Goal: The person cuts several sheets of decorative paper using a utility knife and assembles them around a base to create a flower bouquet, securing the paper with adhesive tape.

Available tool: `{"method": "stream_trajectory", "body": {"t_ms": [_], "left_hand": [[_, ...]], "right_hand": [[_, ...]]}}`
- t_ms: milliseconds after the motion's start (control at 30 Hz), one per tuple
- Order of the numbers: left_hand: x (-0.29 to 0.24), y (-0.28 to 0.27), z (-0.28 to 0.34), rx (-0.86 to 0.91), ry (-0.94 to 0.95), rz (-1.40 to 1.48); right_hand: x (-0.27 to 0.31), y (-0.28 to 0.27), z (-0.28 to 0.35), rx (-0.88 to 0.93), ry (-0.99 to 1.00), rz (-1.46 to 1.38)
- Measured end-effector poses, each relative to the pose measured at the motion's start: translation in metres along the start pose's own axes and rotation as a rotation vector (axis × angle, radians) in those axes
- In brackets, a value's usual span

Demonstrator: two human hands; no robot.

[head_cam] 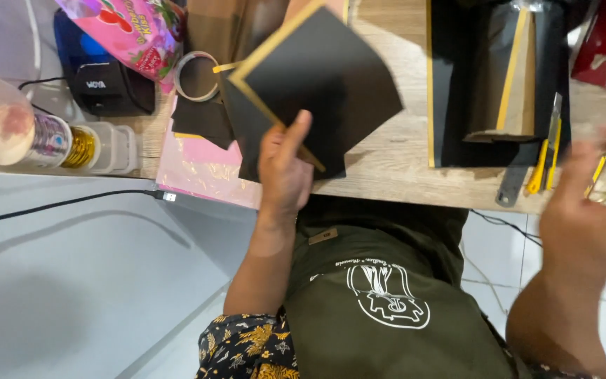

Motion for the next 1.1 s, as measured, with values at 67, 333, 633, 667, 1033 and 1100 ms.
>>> {"method": "stream_trajectory", "body": {"t_ms": [67,333,633,667,1033,1100], "left_hand": [[0.020,0.010,0.007,0.139,-0.075,0.139],[0.038,0.031,0.022,0.255,-0.188,-0.104],[0.033,0.038,0.025,0.444,-0.067,-0.047],[0.028,0.042,0.029,0.442,-0.062,-0.046],[0.037,0.035,0.034,0.556,-0.263,-0.032],[0.027,0.046,0.034,0.538,-0.225,-0.037]], "right_hand": [[0.035,0.007,-0.008,0.024,-0.091,-0.245],[0.070,0.109,-0.018,0.431,0.087,-0.529],[0.083,0.135,0.005,0.499,0.088,-0.613],[0.083,0.135,0.004,0.500,0.082,-0.614],[0.060,0.132,0.003,0.359,0.244,-0.695],[0.043,0.143,0.009,0.348,0.307,-0.770]]}}
Point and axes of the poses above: each hand's wrist, its own z-axis away from the middle knuckle, its own y-axis out of the palm, x = y × z, the point moved 2 cm from there along -z, towards the middle knuckle, and after that the axes turned 7 degrees about -z, right-handed, at the moved point
